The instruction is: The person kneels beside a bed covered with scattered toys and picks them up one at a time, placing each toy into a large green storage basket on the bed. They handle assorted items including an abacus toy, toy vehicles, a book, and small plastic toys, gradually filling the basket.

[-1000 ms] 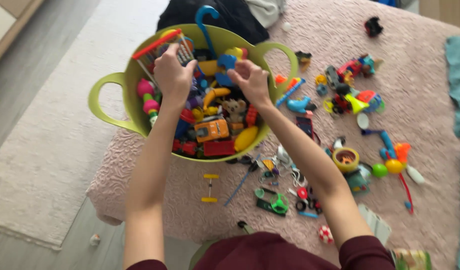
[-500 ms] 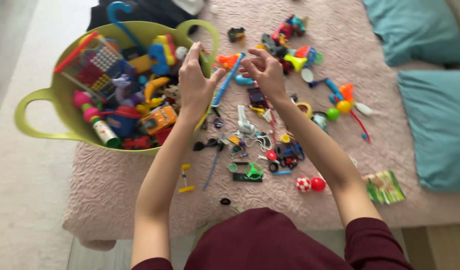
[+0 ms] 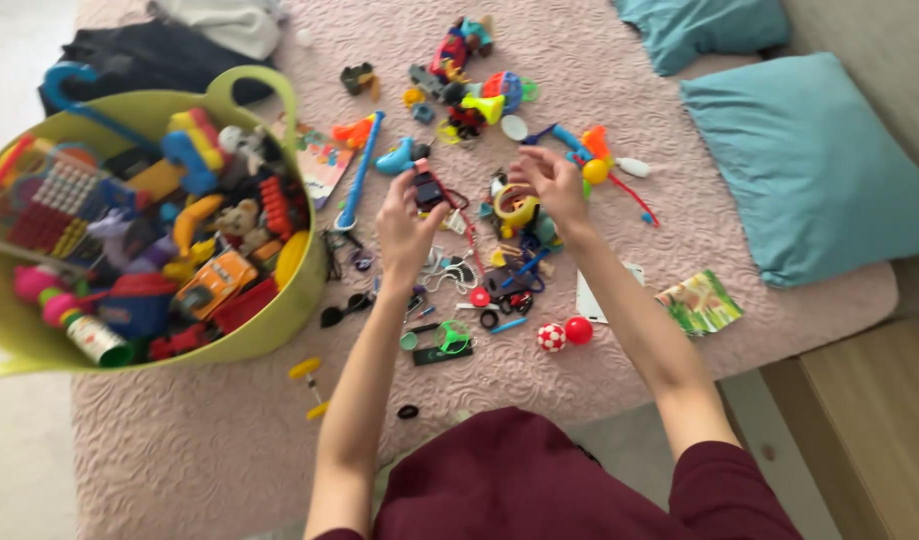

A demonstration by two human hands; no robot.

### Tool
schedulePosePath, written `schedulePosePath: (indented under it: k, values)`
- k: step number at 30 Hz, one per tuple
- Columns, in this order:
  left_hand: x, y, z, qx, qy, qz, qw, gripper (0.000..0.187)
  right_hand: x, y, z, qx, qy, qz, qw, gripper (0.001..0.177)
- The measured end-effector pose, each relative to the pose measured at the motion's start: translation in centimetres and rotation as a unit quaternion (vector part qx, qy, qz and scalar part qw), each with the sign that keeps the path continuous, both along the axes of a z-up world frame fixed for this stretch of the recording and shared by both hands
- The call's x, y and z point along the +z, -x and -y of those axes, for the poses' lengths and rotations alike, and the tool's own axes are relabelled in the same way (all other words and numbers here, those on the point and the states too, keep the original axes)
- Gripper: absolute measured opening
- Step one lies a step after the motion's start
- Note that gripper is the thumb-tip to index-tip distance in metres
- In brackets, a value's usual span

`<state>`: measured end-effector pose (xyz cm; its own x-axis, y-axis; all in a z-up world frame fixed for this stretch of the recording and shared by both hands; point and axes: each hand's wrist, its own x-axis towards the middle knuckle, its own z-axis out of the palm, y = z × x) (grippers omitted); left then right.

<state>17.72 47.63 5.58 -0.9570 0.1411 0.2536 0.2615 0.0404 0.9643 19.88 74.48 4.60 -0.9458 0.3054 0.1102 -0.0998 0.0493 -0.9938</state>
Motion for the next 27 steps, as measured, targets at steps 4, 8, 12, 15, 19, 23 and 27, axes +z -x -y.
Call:
schedulePosePath:
  k: [4, 8, 12, 15, 19, 23, 27]
  values:
    - [-4.5, -1.2, -1.5, 0.014, 0.006, 0.013, 1.0, 0.073, -3.4, -2.4, -4.4, -0.042, 0.039, 0.025, 0.998, 0.029]
    - [-6.3, -2.7, -1.8, 0.026, 0.011, 0.081, 0.996, 0.069, -10.9, -3.9, -10.2, -0.088, 0.057, 0.063, 0.992, 0.026]
    - [-7.8, -3.0, -1.7, 0.039, 0.003, 0.113, 0.993, 0.068, -20.3, -4.1, -15.5, -0.109, 0.024, 0.091, 0.99, 0.027]
    - [-8.0, -2.9, -1.5, 0.059, 0.005, 0.142, 0.988, 0.064, -24.3, -3.1, -16.9, -0.145, -0.02, 0.12, 0.982, 0.025]
    - [-7.8, -2.5, -2.0, 0.072, 0.013, 0.143, 0.987, 0.061, -26.3, -3.0, -14.1, -0.125, -0.061, 0.138, 0.981, 0.023]
    - [-10.3, -1.8, -2.4, 0.066, 0.01, 0.179, 0.982, 0.063, -24.1, -1.1, -10.0, -0.111, -0.184, 0.094, 0.972, 0.026]
    - [-11.1, -1.6, -2.3, 0.065, 0.031, 0.156, 0.985, 0.062, -21.8, 0.6, -5.7, -0.058, -0.279, 0.118, 0.951, 0.024]
